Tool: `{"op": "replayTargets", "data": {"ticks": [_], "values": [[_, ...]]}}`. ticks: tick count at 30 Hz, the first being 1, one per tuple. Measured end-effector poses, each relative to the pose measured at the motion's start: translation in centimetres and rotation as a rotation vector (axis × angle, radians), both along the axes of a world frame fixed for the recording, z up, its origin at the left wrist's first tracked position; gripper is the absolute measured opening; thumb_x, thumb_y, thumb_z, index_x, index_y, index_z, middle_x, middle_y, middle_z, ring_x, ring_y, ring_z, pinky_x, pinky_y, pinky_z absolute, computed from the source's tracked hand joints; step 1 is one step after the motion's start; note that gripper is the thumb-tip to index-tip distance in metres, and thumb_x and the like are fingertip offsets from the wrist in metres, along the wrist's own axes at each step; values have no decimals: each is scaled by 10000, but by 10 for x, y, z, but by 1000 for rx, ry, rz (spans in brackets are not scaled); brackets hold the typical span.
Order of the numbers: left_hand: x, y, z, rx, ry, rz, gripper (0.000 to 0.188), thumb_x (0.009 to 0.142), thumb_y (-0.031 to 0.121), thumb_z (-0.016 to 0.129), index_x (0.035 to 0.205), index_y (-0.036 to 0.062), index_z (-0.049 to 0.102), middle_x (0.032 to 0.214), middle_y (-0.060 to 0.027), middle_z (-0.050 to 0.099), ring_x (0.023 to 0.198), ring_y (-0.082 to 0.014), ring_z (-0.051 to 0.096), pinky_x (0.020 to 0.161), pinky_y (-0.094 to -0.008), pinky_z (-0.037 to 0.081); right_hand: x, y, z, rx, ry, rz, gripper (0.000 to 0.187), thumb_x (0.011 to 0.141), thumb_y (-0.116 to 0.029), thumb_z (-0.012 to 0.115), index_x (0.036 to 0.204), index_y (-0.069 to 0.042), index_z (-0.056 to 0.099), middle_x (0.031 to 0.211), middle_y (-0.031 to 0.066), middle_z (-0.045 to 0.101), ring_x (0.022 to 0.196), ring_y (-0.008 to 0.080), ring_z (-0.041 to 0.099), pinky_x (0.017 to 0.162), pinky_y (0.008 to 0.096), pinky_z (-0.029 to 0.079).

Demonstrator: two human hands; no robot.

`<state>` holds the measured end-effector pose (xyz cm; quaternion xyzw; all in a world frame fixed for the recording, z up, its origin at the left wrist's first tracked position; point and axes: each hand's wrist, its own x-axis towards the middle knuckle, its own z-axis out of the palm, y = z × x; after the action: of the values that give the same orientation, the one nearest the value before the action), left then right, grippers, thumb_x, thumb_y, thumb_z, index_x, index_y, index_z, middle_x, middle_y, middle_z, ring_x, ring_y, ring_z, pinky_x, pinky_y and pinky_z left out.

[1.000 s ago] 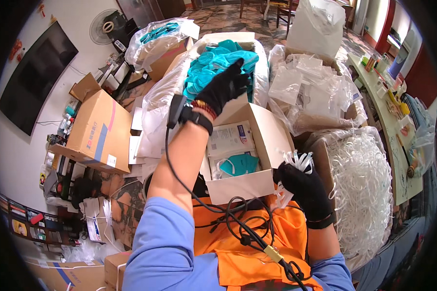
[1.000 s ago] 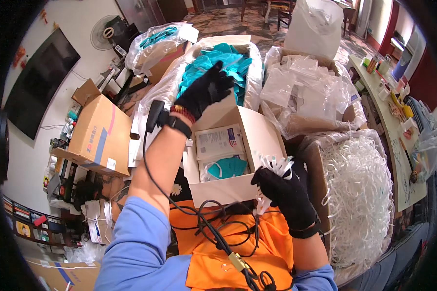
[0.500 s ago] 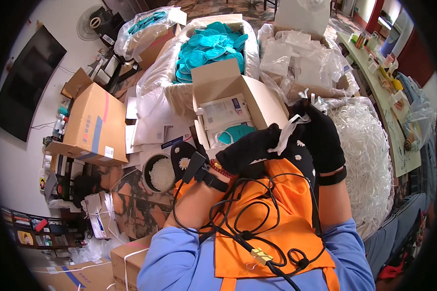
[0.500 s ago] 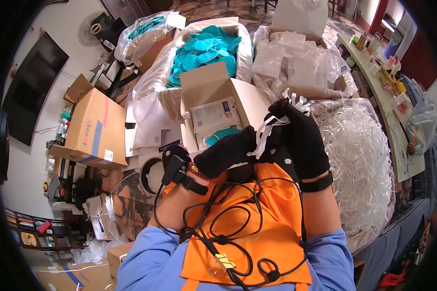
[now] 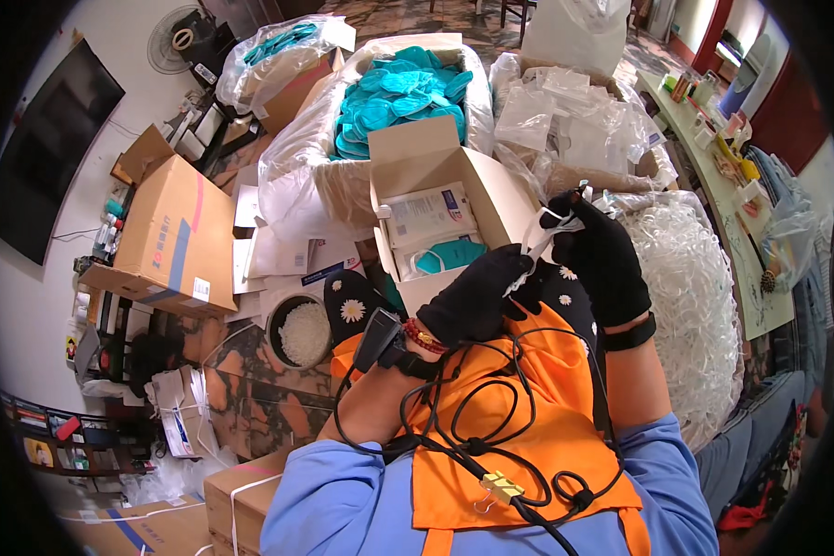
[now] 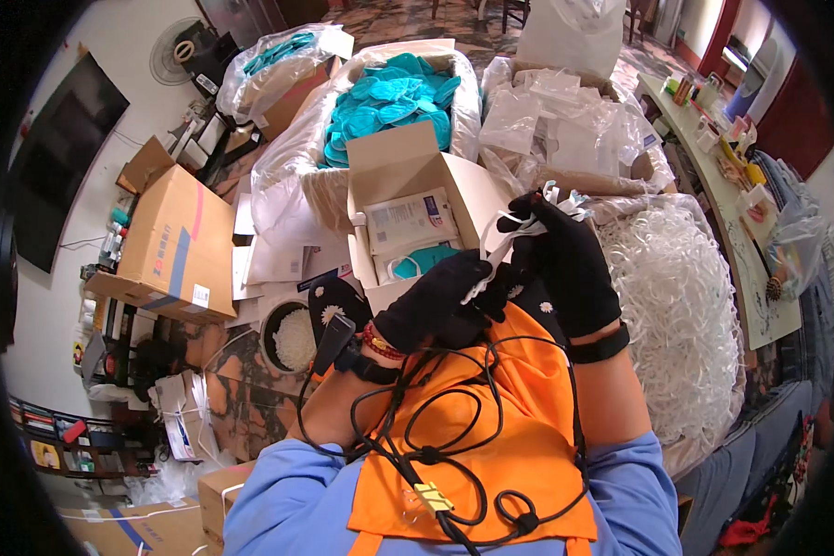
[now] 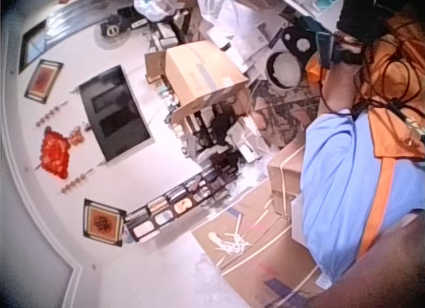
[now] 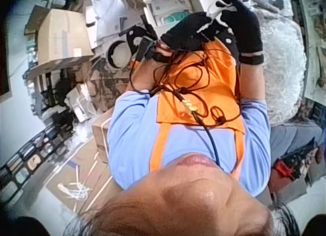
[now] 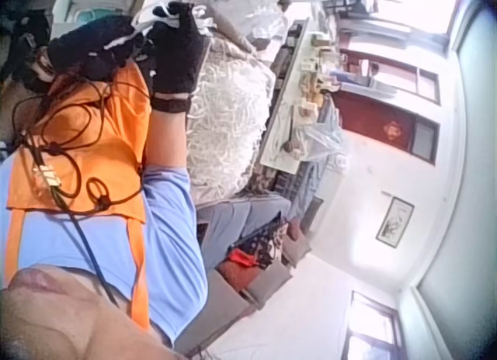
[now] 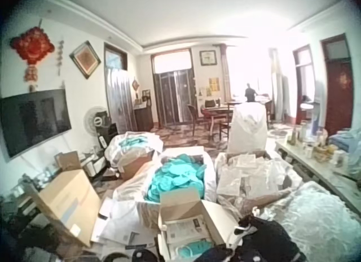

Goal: The recorder is seen putting surgical masks into small plastic bags and then into a cardboard box.

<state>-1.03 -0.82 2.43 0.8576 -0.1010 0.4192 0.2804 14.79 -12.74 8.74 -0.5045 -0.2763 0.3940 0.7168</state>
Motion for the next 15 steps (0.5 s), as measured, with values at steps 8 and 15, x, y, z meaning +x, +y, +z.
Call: {"op": "replayTargets", "data": {"ticks": [8,15], "values": [[-14,-15,55,-1185,664,-382,323,954,284,538,1182,55,550,995,-90,653,830,-205,663,651,-336,544,-3,-3,6,-4,-52,18,227,965,-219,520,1064,-37,612,916,77,682,661,112,581,574,248,475],[-6,-13,37,-1364,738,-339,349,950,285,523,1206,49,532,1031,-110,649,822,-220,673,631,-354,564,1,-8,0,18,-141,70,242,942,-66,527,1175,-30,582,1012,81,676,762,91,580,673,235,482]]}}
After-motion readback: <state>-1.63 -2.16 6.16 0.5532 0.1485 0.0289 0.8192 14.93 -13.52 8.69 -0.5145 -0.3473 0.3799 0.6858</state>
